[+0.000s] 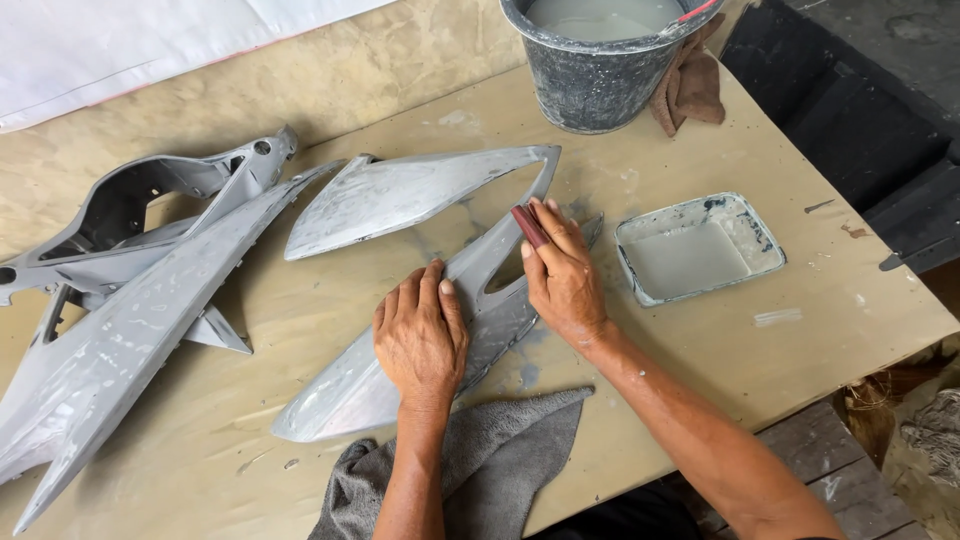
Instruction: The person sands a gray motorcycle fairing piece on a workbench using a sanding block and water. They repeatedly rub the surface, dip the block into a small container of water, and continue sanding different areas of the part.
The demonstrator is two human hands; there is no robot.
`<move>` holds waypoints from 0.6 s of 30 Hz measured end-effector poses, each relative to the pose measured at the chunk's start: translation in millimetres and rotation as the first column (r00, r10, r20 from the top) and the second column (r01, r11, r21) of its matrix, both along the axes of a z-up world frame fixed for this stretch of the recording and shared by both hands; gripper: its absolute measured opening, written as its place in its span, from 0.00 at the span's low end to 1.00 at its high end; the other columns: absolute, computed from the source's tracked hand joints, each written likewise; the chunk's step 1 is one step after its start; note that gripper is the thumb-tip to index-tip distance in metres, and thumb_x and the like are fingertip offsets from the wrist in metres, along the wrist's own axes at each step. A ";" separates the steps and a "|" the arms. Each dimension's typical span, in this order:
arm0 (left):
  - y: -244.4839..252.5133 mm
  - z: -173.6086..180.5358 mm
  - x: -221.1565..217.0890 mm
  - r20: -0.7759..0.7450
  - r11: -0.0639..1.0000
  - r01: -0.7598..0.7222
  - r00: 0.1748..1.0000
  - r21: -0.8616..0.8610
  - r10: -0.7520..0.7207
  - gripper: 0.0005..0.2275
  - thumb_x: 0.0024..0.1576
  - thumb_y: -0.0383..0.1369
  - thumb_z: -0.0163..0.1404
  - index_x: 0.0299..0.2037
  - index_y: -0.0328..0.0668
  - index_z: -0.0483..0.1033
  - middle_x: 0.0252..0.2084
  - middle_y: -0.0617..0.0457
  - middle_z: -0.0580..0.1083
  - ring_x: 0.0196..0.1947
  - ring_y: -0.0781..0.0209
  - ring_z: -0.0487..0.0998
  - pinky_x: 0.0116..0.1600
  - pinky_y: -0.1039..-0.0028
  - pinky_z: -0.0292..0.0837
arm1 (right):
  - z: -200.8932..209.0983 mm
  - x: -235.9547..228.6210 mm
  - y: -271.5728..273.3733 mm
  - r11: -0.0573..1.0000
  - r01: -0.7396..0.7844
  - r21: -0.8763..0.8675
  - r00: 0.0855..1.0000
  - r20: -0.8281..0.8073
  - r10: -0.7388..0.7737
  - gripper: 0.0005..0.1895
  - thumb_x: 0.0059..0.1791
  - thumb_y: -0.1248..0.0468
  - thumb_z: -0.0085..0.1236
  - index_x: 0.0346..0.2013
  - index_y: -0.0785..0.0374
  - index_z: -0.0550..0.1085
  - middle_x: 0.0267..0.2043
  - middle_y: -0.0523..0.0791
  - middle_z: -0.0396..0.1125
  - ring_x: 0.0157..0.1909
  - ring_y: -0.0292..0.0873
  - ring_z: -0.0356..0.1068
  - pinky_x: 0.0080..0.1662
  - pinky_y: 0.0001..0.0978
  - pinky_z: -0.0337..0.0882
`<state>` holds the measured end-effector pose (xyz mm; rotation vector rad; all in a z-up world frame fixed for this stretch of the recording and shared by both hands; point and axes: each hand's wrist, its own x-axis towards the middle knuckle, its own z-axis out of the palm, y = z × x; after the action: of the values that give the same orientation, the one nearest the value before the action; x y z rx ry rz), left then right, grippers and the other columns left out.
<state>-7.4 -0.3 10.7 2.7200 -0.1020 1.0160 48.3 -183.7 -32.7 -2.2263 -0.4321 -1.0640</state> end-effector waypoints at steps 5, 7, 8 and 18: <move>1.1 -3.6 1.8 -0.001 1.000 0.005 1.000 -0.001 -0.005 0.16 0.69 0.41 0.35 0.55 0.52 0.76 0.46 0.53 0.77 0.49 0.53 0.80 0.58 0.63 0.69 | -6.8 -25.6 18.3 0.989 -0.147 -0.035 0.987 -0.074 0.144 0.16 0.56 0.62 0.48 0.54 0.66 0.76 0.72 0.50 0.59 0.71 0.56 0.58 0.67 0.59 0.56; 2.0 -5.7 2.5 0.002 1.000 0.009 1.000 -0.004 -0.009 0.16 0.69 0.41 0.35 0.54 0.52 0.77 0.45 0.52 0.78 0.49 0.52 0.80 0.58 0.62 0.69 | -6.8 -32.9 21.6 0.979 -0.187 -0.085 0.979 -0.098 0.178 0.17 0.56 0.61 0.48 0.55 0.64 0.76 0.73 0.48 0.58 0.73 0.53 0.56 0.70 0.57 0.53; 2.1 -6.2 2.6 0.004 1.000 0.008 1.000 -0.001 -0.008 0.15 0.69 0.42 0.35 0.54 0.52 0.76 0.46 0.53 0.78 0.49 0.53 0.80 0.58 0.62 0.69 | -7.3 -28.6 18.4 0.979 -0.184 -0.089 0.981 -0.085 0.177 0.16 0.55 0.62 0.49 0.55 0.65 0.76 0.72 0.49 0.59 0.72 0.55 0.58 0.68 0.59 0.55; 0.8 -3.0 1.1 0.026 1.000 0.001 1.000 -0.001 -0.001 0.16 0.69 0.42 0.35 0.54 0.53 0.77 0.45 0.53 0.78 0.49 0.53 0.80 0.57 0.63 0.69 | -1.3 -11.1 5.0 0.987 -0.155 0.046 0.985 -0.065 0.158 0.16 0.57 0.65 0.45 0.53 0.72 0.75 0.70 0.56 0.60 0.68 0.62 0.59 0.65 0.63 0.58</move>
<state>-6.3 0.4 7.7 2.7061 -0.1067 1.0512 37.2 -178.7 -34.0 -2.1475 -0.5413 -0.9040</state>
